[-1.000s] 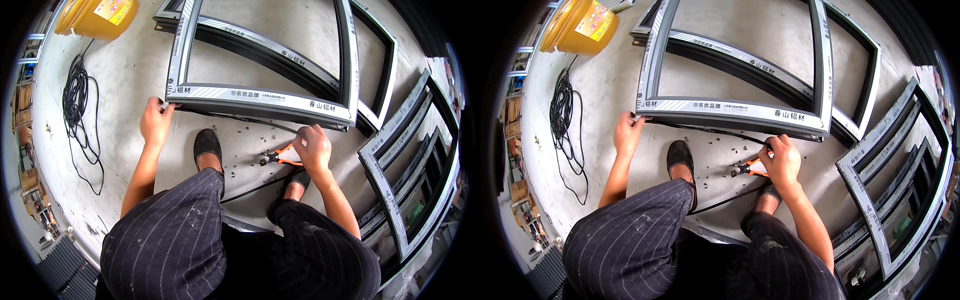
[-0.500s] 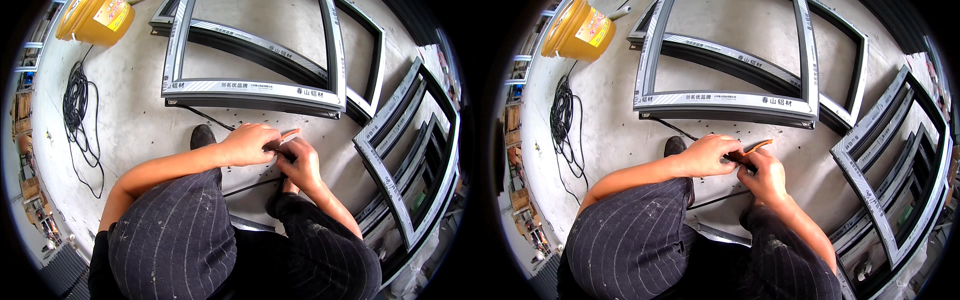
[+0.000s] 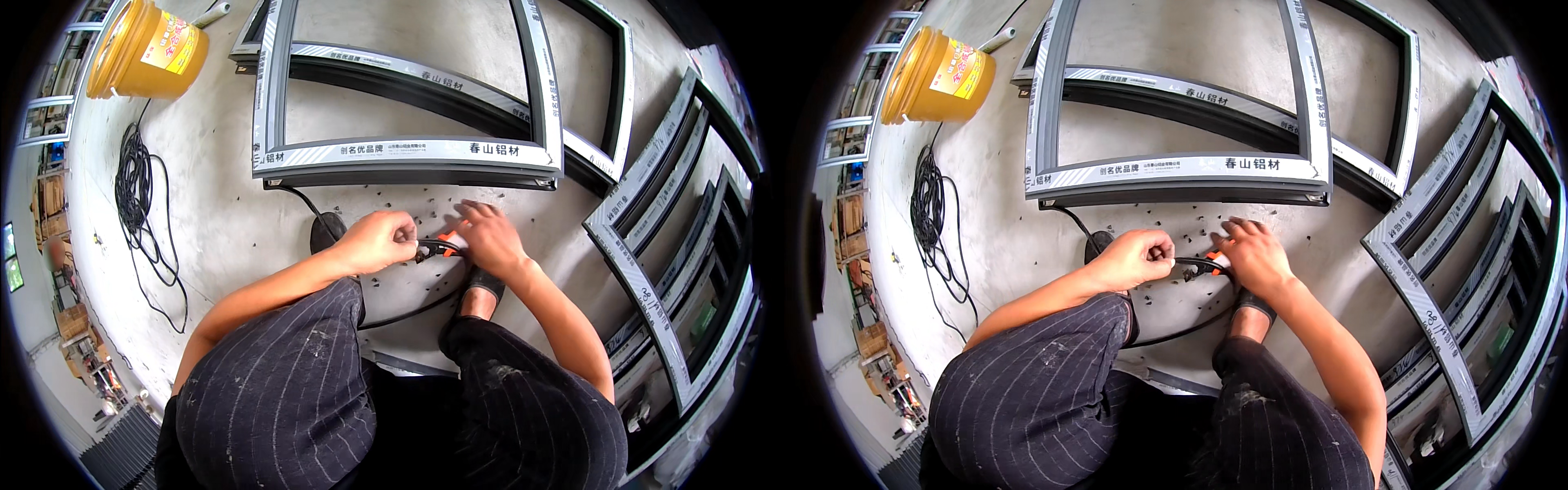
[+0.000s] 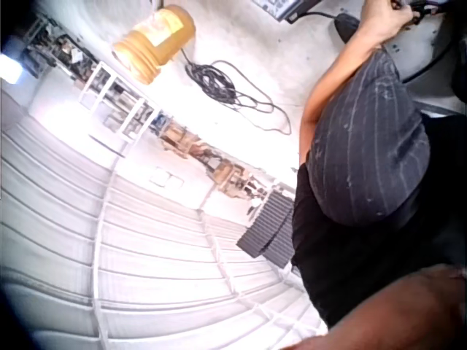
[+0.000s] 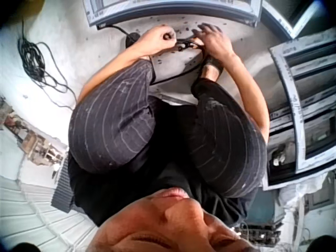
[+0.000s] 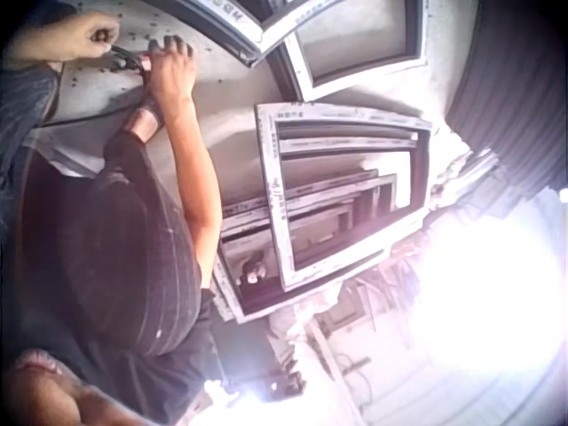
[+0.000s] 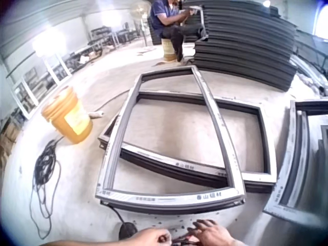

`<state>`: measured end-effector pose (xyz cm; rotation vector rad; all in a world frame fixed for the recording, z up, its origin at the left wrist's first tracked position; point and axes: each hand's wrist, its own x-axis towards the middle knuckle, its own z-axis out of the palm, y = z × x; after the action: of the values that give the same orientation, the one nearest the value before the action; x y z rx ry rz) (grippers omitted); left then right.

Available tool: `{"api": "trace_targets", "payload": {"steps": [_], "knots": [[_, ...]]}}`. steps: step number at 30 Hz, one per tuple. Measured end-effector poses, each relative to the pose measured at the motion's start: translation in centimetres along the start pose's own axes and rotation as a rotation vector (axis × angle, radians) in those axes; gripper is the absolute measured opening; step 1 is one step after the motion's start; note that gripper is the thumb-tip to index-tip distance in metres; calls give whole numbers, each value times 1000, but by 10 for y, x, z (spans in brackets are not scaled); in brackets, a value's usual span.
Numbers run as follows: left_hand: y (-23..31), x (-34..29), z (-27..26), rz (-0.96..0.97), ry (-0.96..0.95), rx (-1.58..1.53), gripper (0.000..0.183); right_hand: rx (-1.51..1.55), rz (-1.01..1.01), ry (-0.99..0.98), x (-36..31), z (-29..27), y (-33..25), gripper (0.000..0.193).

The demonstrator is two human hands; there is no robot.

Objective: The person assembles metal window frames on a concrete floor, using pliers to trim and insert rubber gaskets into the frame channels and then moving the frames into a stack.

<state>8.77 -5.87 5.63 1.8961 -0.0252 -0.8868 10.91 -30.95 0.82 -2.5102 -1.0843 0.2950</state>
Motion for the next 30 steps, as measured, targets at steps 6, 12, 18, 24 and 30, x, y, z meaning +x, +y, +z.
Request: {"api": "trace_targets", "payload": {"steps": [6, 12, 18, 24, 30], "knots": [[-5, -1, -3, -41, -49, -72, 19, -150, 25, -191, -9, 30, 2, 27], [-24, -5, -5, -24, 8, -214, 19, 95, 631, 103, -40, -5, 22, 24], [-19, -2, -6, -83, 47, -263, 18, 1193, 610, -319, -36, -27, -40, 38], [1, -5, -11, -190, -38, -297, 13, 1340, 621, -473, -17, 0, -61, 37], [-23, 0, -3, -81, -38, -236, 14, 1155, 570, -340, -13, -1, -66, 35]]}}
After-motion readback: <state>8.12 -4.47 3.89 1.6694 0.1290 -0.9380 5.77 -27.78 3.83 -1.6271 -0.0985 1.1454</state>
